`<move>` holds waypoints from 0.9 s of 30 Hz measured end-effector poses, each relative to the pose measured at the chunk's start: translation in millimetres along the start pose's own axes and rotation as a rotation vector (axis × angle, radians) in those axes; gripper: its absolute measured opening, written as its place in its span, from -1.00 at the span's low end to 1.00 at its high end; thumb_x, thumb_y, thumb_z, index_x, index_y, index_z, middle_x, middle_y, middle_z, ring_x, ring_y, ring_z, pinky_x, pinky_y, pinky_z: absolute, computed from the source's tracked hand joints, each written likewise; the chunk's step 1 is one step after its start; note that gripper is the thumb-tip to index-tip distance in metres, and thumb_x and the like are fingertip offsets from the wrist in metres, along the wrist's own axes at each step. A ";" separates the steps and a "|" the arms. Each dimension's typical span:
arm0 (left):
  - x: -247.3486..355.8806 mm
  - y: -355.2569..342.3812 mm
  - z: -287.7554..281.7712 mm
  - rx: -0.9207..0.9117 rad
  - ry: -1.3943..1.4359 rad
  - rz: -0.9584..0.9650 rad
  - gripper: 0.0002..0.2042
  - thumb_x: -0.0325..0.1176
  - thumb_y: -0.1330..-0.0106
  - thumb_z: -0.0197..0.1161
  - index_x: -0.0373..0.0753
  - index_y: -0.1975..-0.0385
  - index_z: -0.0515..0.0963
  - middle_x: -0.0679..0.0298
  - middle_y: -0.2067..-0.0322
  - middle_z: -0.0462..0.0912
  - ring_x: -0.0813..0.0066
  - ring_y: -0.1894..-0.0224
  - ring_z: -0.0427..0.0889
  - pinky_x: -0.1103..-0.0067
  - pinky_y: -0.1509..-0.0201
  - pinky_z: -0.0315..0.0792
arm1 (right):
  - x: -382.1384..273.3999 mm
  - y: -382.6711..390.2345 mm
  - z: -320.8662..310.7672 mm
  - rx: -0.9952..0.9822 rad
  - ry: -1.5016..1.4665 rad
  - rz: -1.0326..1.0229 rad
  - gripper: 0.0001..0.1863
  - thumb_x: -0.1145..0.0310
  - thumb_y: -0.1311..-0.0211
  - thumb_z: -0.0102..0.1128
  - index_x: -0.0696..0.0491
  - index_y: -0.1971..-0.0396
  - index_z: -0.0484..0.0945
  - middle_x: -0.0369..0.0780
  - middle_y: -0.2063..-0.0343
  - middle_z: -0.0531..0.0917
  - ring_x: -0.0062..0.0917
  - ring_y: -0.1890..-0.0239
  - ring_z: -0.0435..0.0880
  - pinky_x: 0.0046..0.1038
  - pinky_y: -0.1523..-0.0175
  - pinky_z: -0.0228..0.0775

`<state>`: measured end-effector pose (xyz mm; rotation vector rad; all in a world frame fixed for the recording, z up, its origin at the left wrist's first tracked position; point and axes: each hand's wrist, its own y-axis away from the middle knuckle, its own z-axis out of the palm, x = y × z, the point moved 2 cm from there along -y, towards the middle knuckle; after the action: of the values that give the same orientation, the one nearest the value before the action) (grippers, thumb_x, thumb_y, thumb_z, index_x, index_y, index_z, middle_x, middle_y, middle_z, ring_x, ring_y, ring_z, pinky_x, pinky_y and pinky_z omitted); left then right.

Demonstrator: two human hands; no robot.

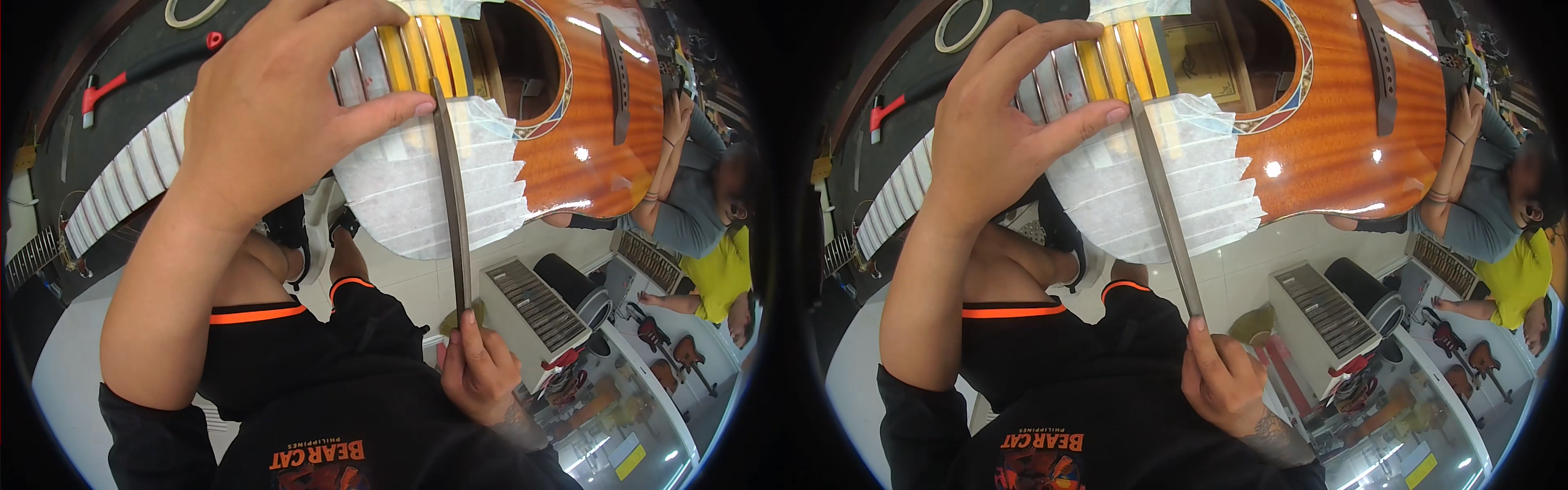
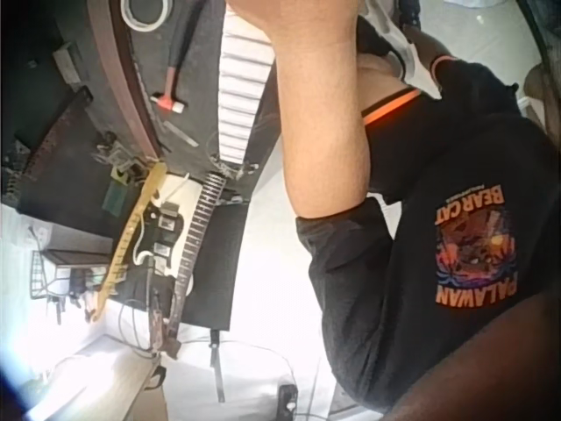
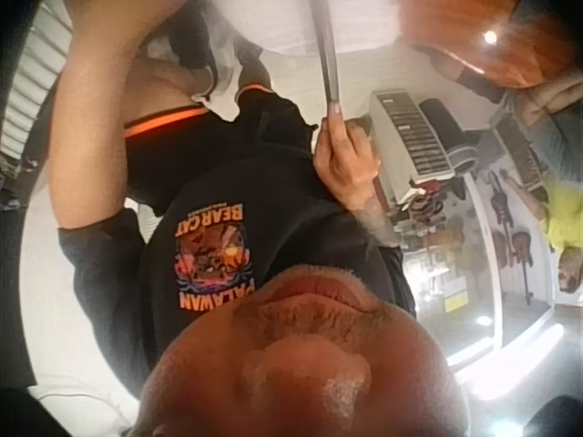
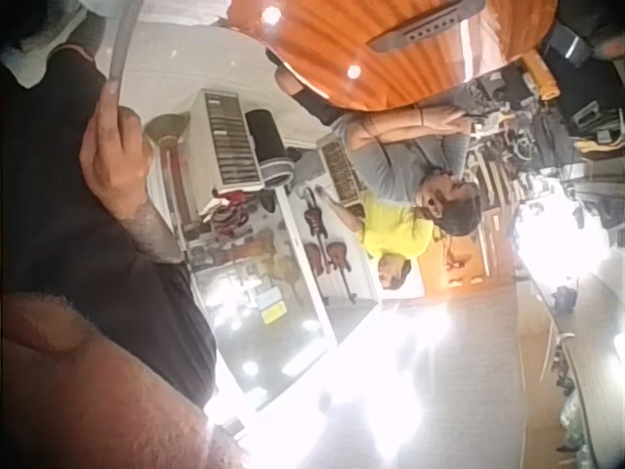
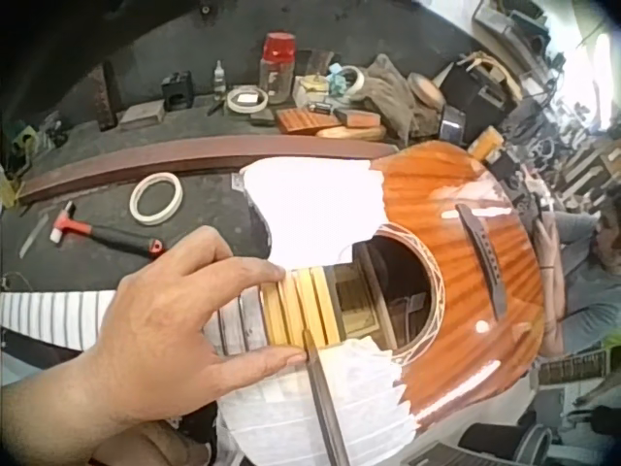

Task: The person uses a flat file to sand down the frets on the neck of an acoustic guitar that is partially covered with masking tape.

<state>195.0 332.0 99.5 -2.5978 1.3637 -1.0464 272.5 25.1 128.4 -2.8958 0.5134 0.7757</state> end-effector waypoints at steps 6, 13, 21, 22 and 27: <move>11.7 -5.5 -8.2 -0.160 -0.079 -0.110 -0.46 -0.02 -0.10 0.61 -0.27 0.04 0.68 0.23 0.29 0.50 0.41 0.35 0.56 0.50 0.31 0.47 | -11.9 -87.1 3.3 -0.061 0.057 -0.013 -0.44 0.69 -0.17 0.32 0.17 -0.24 0.59 -0.24 0.63 0.50 -0.45 0.68 0.47 -0.42 0.52 0.38; -0.3 1.2 -0.6 0.005 -0.008 -0.014 -0.50 -0.10 -0.02 0.63 -0.05 0.01 0.70 0.34 0.29 0.52 0.36 0.30 0.58 0.48 0.22 0.48 | 1.6 -67.6 5.8 -0.013 0.088 -0.079 -0.35 0.63 -0.06 0.38 0.17 -0.26 0.56 -0.27 0.62 0.41 -0.44 0.68 0.46 -0.37 0.57 0.39; 4.2 -2.7 -3.8 -0.057 -0.018 -0.044 -0.50 -0.05 -0.05 0.61 -0.14 0.03 0.70 0.28 0.30 0.50 0.36 0.32 0.57 0.48 0.27 0.48 | -4.3 -109.7 8.8 0.027 0.056 -0.096 -0.45 0.65 -0.21 0.32 0.16 -0.25 0.57 -0.24 0.65 0.44 -0.43 0.68 0.44 -0.39 0.53 0.33; 2.6 -1.8 -4.0 -0.103 -0.035 -0.073 -0.49 -0.04 -0.07 0.61 -0.20 0.04 0.69 0.25 0.30 0.50 0.37 0.32 0.57 0.48 0.28 0.48 | -6.5 -114.5 10.1 0.029 0.051 -0.095 -0.45 0.65 -0.21 0.32 0.16 -0.25 0.57 -0.24 0.65 0.44 -0.43 0.68 0.44 -0.39 0.53 0.33; 2.0 0.2 -1.9 -0.003 -0.009 -0.009 -0.49 -0.08 -0.02 0.62 -0.03 -0.01 0.70 0.34 0.29 0.51 0.35 0.31 0.57 0.49 0.24 0.48 | 3.9 -36.6 8.9 0.019 0.063 -0.069 -0.40 0.65 -0.17 0.32 0.15 -0.29 0.54 -0.25 0.64 0.43 -0.40 0.67 0.47 -0.34 0.53 0.36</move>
<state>194.6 330.9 102.1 -2.6100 1.3537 -1.0340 284.2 59.9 119.1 -2.9115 0.4216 0.6678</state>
